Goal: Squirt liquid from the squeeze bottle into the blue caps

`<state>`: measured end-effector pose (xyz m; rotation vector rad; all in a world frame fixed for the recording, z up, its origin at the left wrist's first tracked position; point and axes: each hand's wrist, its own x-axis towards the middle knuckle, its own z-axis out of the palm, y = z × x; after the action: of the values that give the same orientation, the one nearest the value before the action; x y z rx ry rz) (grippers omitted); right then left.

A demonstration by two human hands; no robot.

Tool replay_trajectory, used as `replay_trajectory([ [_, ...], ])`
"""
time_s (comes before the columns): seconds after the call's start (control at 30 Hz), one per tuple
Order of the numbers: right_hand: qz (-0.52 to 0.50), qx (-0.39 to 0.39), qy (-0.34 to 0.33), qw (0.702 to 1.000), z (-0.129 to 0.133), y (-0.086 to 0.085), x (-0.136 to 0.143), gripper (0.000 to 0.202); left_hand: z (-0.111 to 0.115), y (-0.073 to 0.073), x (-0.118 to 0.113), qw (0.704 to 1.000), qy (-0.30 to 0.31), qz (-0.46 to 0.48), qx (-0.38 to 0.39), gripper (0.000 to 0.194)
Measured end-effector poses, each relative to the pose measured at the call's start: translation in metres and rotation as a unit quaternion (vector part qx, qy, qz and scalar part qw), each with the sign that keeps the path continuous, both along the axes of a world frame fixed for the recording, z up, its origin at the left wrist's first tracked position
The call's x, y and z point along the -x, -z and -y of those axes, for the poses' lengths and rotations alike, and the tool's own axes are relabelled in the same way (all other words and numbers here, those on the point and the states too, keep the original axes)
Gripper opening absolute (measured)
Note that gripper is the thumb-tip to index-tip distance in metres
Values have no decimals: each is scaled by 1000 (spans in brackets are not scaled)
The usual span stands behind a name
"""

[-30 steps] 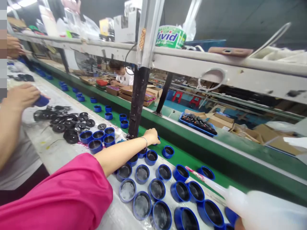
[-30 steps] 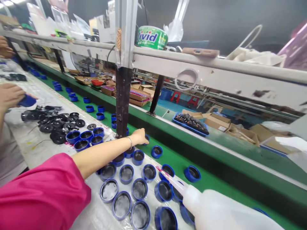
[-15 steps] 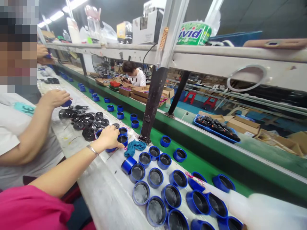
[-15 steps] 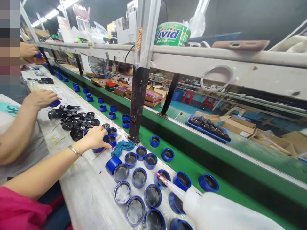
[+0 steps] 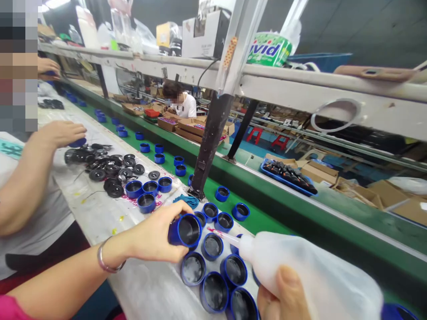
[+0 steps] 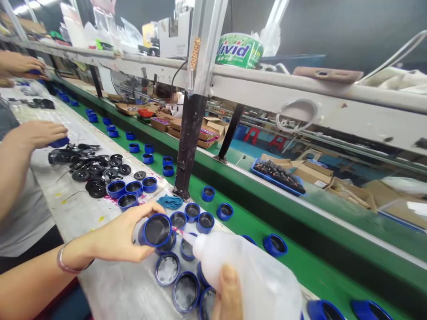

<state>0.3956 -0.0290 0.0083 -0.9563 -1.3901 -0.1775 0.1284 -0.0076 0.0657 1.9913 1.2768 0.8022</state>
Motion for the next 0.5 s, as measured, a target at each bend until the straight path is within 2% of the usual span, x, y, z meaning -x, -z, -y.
replay_trajectory([
  [0.1, -48, -23, 26, 998, -3, -7, 21, 44, 8, -4, -11, 999, 23, 31, -5, 50],
  [0.17, -36, -39, 51, 997, -2, -14, 26, 32, 7, -5, -13, 999, 38, 36, 0, 55],
  [0.27, -13, -77, 107, 991, 0, -21, 26, 19, 5, -7, -12, 997, 57, 41, 13, 57],
  [0.33, -3, -102, 133, 986, 1, -24, 18, 21, 6, -10, -11, 997, 65, 43, 17, 57],
  [0.4, 59, -132, 117, 983, 0, -28, 2, 30, 7, -13, -11, 997, 68, 43, 18, 57],
  [0.47, 195, -157, 74, 966, -2, -33, -18, 32, 8, -15, -11, 997, 70, 41, 15, 57],
  [0.5, 248, -158, 73, 953, -2, -34, -27, 29, 8, -15, -11, 997, 69, 39, 11, 57],
])
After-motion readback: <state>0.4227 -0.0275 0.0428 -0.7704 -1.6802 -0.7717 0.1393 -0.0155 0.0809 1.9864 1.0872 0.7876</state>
